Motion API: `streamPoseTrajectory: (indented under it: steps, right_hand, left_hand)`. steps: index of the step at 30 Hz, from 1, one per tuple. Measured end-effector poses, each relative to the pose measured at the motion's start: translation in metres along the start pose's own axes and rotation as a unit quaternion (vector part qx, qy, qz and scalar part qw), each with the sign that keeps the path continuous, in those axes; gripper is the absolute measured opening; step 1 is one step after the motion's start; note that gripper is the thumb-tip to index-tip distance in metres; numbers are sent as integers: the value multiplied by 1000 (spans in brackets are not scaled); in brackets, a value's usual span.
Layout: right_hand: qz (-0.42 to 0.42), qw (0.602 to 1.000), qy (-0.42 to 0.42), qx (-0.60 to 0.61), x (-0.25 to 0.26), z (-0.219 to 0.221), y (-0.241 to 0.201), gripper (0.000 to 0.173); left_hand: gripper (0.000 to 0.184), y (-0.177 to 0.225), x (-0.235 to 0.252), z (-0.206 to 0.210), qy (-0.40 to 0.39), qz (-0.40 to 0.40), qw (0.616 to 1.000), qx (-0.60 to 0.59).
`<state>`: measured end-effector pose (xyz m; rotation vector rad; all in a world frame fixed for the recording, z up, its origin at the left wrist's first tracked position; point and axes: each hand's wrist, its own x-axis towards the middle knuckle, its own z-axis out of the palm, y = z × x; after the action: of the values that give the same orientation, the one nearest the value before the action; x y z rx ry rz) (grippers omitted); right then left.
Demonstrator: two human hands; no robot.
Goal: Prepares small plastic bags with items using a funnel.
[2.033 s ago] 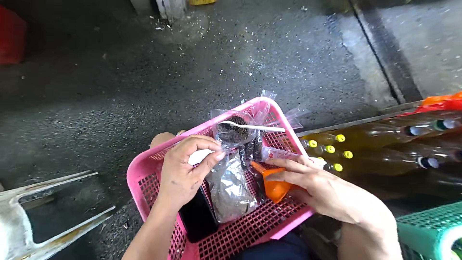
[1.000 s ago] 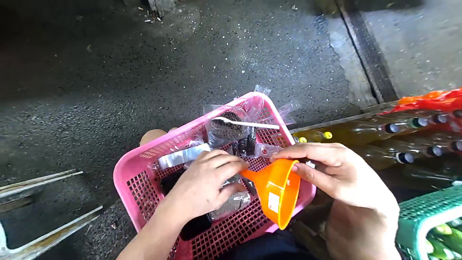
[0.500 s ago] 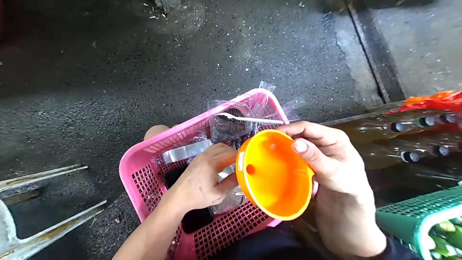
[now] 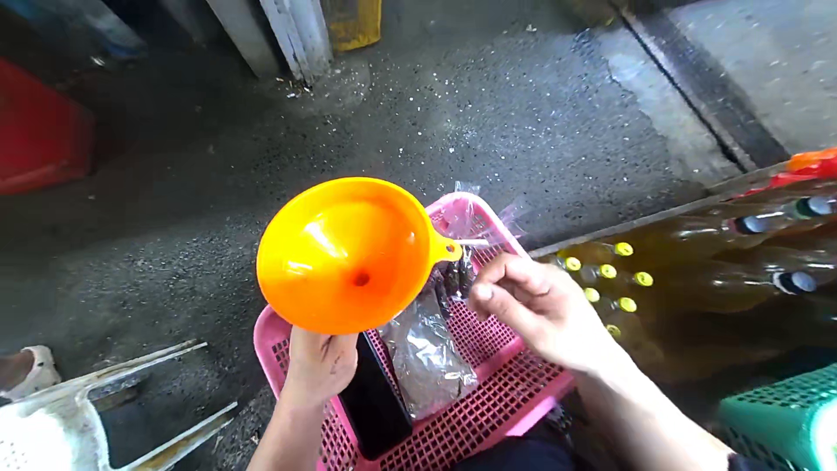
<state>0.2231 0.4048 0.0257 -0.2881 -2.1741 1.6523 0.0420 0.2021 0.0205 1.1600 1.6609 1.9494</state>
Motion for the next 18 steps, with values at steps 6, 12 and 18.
streamPoseTrajectory:
  steps: [6,12,18]
  right_hand:
    - [-43,997,-40,-49,2,5,7,25]
    - [-90,994,-57,-13,17,15,-8,38]
    - [-205,946,210,-140,22,-6,-27,21]
  left_hand:
    - [22,23,28,5,-36,11,999,-26]
    - [21,60,50,18,-38,-12,999,-34]
    - [16,98,71,19,-16,10,1000,7]
